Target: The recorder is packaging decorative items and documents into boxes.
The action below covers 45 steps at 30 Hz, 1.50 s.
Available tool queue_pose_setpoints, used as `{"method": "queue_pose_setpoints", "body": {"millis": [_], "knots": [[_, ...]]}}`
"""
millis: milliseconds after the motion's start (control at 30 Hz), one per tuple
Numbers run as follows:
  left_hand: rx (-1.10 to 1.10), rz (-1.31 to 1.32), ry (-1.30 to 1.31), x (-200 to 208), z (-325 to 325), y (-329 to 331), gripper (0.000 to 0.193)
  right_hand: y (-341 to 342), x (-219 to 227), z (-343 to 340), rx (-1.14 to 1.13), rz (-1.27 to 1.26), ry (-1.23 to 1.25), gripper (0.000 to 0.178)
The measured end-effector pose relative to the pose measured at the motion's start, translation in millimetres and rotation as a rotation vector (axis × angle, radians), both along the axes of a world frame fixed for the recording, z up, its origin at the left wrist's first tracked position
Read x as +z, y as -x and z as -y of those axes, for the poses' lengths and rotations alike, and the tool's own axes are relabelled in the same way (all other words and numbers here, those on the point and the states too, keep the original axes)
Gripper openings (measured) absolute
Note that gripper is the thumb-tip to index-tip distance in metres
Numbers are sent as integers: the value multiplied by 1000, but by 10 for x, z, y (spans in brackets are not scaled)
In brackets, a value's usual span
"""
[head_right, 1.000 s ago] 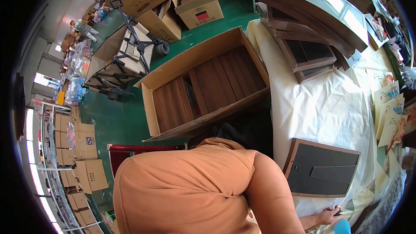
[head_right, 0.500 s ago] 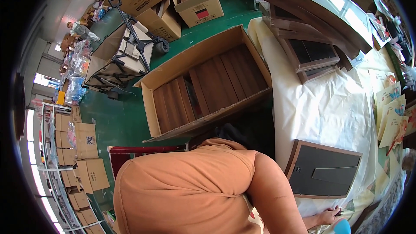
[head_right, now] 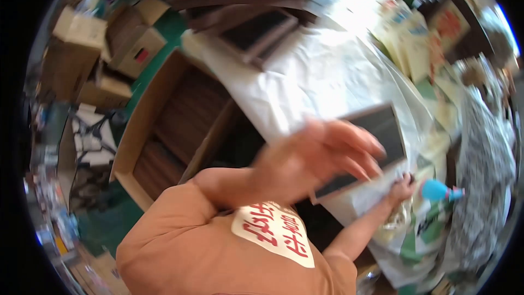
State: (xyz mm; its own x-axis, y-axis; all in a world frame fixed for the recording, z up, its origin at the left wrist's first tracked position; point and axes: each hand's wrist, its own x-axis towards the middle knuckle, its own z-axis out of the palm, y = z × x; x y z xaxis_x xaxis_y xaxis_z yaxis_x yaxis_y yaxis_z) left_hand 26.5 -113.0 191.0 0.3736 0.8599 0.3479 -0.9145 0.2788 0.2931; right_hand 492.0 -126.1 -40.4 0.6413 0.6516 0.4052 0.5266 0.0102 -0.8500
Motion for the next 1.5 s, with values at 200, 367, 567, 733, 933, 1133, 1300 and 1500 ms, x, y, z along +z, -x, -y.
{"method": "queue_pose_setpoints", "body": {"millis": [200,367,567,733,933,1133,1300,1500], "knots": [[211,-146,156,-316,-37,479,66,592,496,-37,-191,-194,178,20],[262,-167,196,-421,-76,631,65,645,488,-119,-174,-226,134,18],[311,-186,203,-491,-82,739,68,650,366,-201,-169,-202,128,18],[440,-383,202,-772,-95,677,31,-493,-515,-32,132,-330,-87,23],[531,-832,132,-1204,234,549,17,-461,-328,-179,-119,-98,169,24],[156,-960,-13,-1325,582,612,29,-493,-445,-370,-160,-183,222,31],[-23,-919,-99,-1358,682,519,28,-616,-345,-394,-199,-141,471,47],[-217,-718,-111,-1325,788,526,33,-840,-499,-423,-164,-72,392,48]]}}
